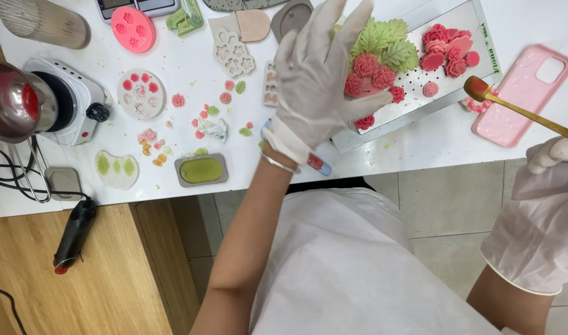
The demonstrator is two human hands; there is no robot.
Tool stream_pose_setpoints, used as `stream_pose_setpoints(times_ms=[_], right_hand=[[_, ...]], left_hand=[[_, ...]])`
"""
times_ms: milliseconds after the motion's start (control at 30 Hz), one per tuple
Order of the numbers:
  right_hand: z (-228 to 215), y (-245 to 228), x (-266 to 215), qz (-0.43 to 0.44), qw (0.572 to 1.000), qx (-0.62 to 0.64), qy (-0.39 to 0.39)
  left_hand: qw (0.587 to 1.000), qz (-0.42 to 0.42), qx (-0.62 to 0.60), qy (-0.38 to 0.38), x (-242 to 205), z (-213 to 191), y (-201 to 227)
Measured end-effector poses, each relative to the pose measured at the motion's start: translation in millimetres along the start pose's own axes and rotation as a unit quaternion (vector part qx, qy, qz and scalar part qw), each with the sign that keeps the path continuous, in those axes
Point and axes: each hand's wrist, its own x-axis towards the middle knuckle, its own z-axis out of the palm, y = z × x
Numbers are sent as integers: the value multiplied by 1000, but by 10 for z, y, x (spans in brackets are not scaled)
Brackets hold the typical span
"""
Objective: The person is crafting decorative wax flowers for candles using molds, a heat gun, and a small melting pot.
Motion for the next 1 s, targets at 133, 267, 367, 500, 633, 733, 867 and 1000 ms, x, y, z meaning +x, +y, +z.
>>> stream_pose_setpoints(times_ms=[133, 267, 367, 500, 633, 733, 867, 1000], right_hand=[[341, 160, -26, -2, 1000, -2, -4], [272, -34, 69, -9, 1000, -6, -3], [236, -117, 47, -10, 1000, -8, -3], [341, -47, 45, -12, 1000, -9, -4], [598, 114, 17, -17, 1000, -9, -1], [773, 234, -21, -19, 1000, -10, 1], [693, 33, 81, -19, 1000, -11, 4], [364, 176, 28, -19, 1000, -10, 9]], left_hand=[[993, 72, -52, -73, 267, 71, -254], [974, 203, -95, -36, 378, 404, -698], [975, 168, -131, -57, 461, 388, -586], [967, -15, -190, -170, 633, 145, -265], [962, -23, -210, -175, 629, 249, -266], [967, 16, -210, -145, 601, 308, -285], [984, 94, -148, -29, 499, 70, -190], [984, 136, -85, 79, -75, -138, 50]])
